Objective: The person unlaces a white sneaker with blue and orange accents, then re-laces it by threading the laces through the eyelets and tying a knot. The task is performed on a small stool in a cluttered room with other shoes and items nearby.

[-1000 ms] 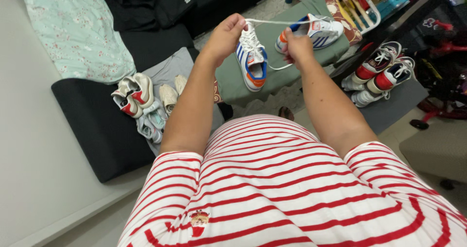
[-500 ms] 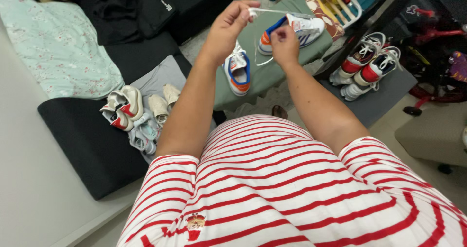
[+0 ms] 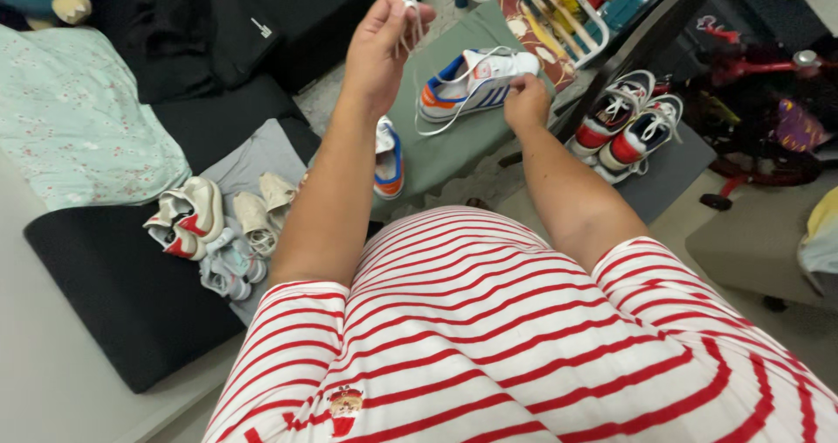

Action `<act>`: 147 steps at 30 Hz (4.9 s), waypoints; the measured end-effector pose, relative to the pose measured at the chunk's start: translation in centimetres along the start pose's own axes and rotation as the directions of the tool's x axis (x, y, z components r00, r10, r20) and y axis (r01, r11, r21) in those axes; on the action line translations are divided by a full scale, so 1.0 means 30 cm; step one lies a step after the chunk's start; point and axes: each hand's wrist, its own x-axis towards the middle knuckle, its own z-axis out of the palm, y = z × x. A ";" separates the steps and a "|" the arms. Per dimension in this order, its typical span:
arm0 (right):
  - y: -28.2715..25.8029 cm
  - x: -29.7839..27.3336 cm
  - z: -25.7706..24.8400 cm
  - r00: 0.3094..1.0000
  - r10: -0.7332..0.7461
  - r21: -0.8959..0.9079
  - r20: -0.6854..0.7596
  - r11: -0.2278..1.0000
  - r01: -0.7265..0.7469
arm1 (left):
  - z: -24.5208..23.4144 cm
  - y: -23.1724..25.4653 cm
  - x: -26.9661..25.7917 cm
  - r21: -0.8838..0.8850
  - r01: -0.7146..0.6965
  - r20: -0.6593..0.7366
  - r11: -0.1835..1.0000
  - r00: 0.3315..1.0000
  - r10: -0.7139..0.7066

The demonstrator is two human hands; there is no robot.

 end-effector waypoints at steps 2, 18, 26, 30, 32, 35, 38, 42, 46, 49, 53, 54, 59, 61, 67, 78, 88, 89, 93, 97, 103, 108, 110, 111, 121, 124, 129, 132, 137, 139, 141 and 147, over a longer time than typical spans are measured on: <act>-0.004 0.033 -0.036 0.999 -0.024 0.010 0.029 1.000 0.024 | -0.001 -0.012 0.017 0.015 0.022 -0.098 1.000 0.995 -0.020; 0.179 0.263 -0.002 0.869 -0.340 0.089 0.359 0.940 0.331 | 0.000 -0.038 0.150 -0.031 -0.112 -0.262 0.993 0.960 0.100; 0.238 0.356 0.085 0.885 -0.326 -0.067 0.331 0.928 0.367 | -0.016 -0.057 0.168 -0.022 -0.156 -0.289 0.987 0.947 0.143; 0.167 0.380 0.087 0.850 -0.018 -0.234 0.527 0.958 0.166 | -0.032 -0.053 0.167 -0.009 -0.164 -0.314 0.986 0.937 0.153; 0.122 0.394 0.084 0.869 0.069 -0.353 0.489 0.927 0.125 | -0.041 -0.053 0.170 -0.004 -0.177 -0.328 0.984 0.930 0.165; 0.067 0.400 0.064 0.861 0.163 -0.422 0.482 0.904 0.065 | -0.046 -0.054 0.182 -0.005 -0.171 -0.358 0.985 0.920 0.158; 0.030 0.398 0.049 0.828 0.086 -0.408 0.554 0.895 0.180 | -0.053 -0.052 0.185 -0.024 -0.190 -0.361 0.982 0.917 0.168; -0.007 0.437 0.047 0.820 0.053 -0.367 0.570 0.909 0.196 | -0.053 -0.050 0.190 0.000 -0.192 -0.382 0.981 0.907 0.177; -0.015 0.458 0.056 0.831 0.061 -0.335 0.553 0.930 0.155 | -0.057 -0.038 0.191 0.021 -0.197 -0.394 0.980 0.899 0.189; 0.004 0.461 0.059 0.835 0.026 -0.332 0.549 0.924 0.189 | -0.067 -0.028 0.190 0.027 -0.208 -0.394 0.978 0.897 0.201; 0.042 0.482 0.063 0.840 0.015 -0.316 0.542 0.930 0.187 | -0.078 -0.027 0.199 0.020 -0.193 -0.410 0.981 0.893 0.184; 0.062 0.479 0.060 0.846 0.013 -0.306 0.533 0.935 0.179 | -0.083 -0.030 0.202 0.011 -0.198 -0.402 0.980 0.897 0.186; 0.165 0.477 0.058 0.738 0.065 -0.256 0.672 0.955 0.149 | -0.101 -0.055 0.213 0.001 -0.199 -0.368 0.980 0.911 0.186; 0.189 0.487 0.066 0.706 0.064 -0.238 0.706 0.959 0.152 | -0.100 -0.071 0.233 -0.017 -0.183 -0.369 0.983 0.915 0.164; 0.187 0.481 0.074 0.777 -0.054 -0.258 0.627 0.927 0.272 | -0.100 -0.113 0.268 -0.031 -0.144 -0.356 0.989 0.926 0.123; 0.018 0.454 0.008 0.839 0.019 -0.185 0.544 0.978 0.098 | -0.099 -0.087 0.289 -0.033 -0.127 -0.317 0.991 0.942 0.111; -0.127 0.419 -0.032 0.774 -0.298 -0.096 0.559 0.904 0.417 | -0.149 -0.041 0.242 -0.018 -0.139 -0.328 0.990 0.936 0.125; -0.133 0.416 -0.021 0.789 -0.294 -0.093 0.540 0.911 0.403 | -0.155 -0.038 0.237 -0.016 -0.137 -0.333 0.990 0.935 0.124; -0.143 0.413 0.020 0.760 -0.326 -0.073 0.563 0.896 0.439 | -0.169 -0.039 0.200 -0.024 -0.091 -0.366 0.996 0.927 0.076; -0.133 0.404 0.044 0.729 -0.345 -0.205 0.591 0.810 0.549 | -0.171 -0.030 0.189 -0.043 -0.099 -0.346 0.994 0.935 0.078; -0.132 0.361 0.036 0.856 -0.318 -0.169 0.408 0.895 0.413 | -0.179 0.021 0.152 -0.041 -0.151 -0.287 0.988 0.949 0.133; -0.205 0.348 0.045 0.957 -0.130 -0.001 0.258 0.991 0.135 | -0.155 0.033 0.123 -0.027 -0.118 -0.288 0.993 0.952 0.106; -0.239 0.332 0.066 0.968 -0.095 0.063 0.231 0.995 0.082 | -0.147 0.028 0.116 -0.029 -0.096 -0.286 0.995 0.955 0.083; -0.257 0.323 0.081 0.973 -0.076 0.095 0.217 0.994 0.056 | -0.145 0.028 0.113 -0.007 -0.077 -0.287 0.997 0.955 0.072; -0.336 0.210 0.161 0.940 -0.125 0.215 0.317 0.975 0.057 | -0.161 0.024 0.033 0.631 -0.128 -0.162 0.765 0.943 0.291; -0.382 0.164 0.161 0.951 -0.111 0.248 0.290 0.968 0.038 | -0.161 0.047 -0.002 0.701 -0.153 -0.105 0.697 0.944 0.313; -0.582 -0.020 0.092 0.838 0.212 0.400 0.503 0.803 -0.443 | -0.141 0.086 -0.075 0.412 0.051 -0.163 0.910 0.986 0.019; -0.746 -0.130 -0.001 0.556 -0.002 0.514 0.831 0.387 -0.766 | -0.127 0.098 -0.132 0.390 0.162 -0.230 0.906 0.970 -0.074; -0.926 -0.174 -0.144 0.533 -0.501 0.591 0.682 -0.052 -0.805 | -0.138 0.097 -0.224 0.392 0.301 -0.323 0.869 0.930 -0.176; -0.947 -0.168 -0.174 0.626 -0.387 0.647 0.677 -0.095 -0.757 | -0.152 0.087 -0.261 0.433 0.315 -0.315 0.845 0.931 -0.186; -0.951 -0.164 -0.179 0.690 -0.293 0.678 0.661 -0.162 -0.718 | -0.167 0.069 -0.292 0.464 0.311 -0.307 0.830 0.935 -0.179; -0.865 -0.077 -0.147 0.795 -0.198 0.784 0.573 -0.150 -0.603 | -0.196 -0.033 -0.364 0.486 0.438 -0.352 0.756 0.890 -0.290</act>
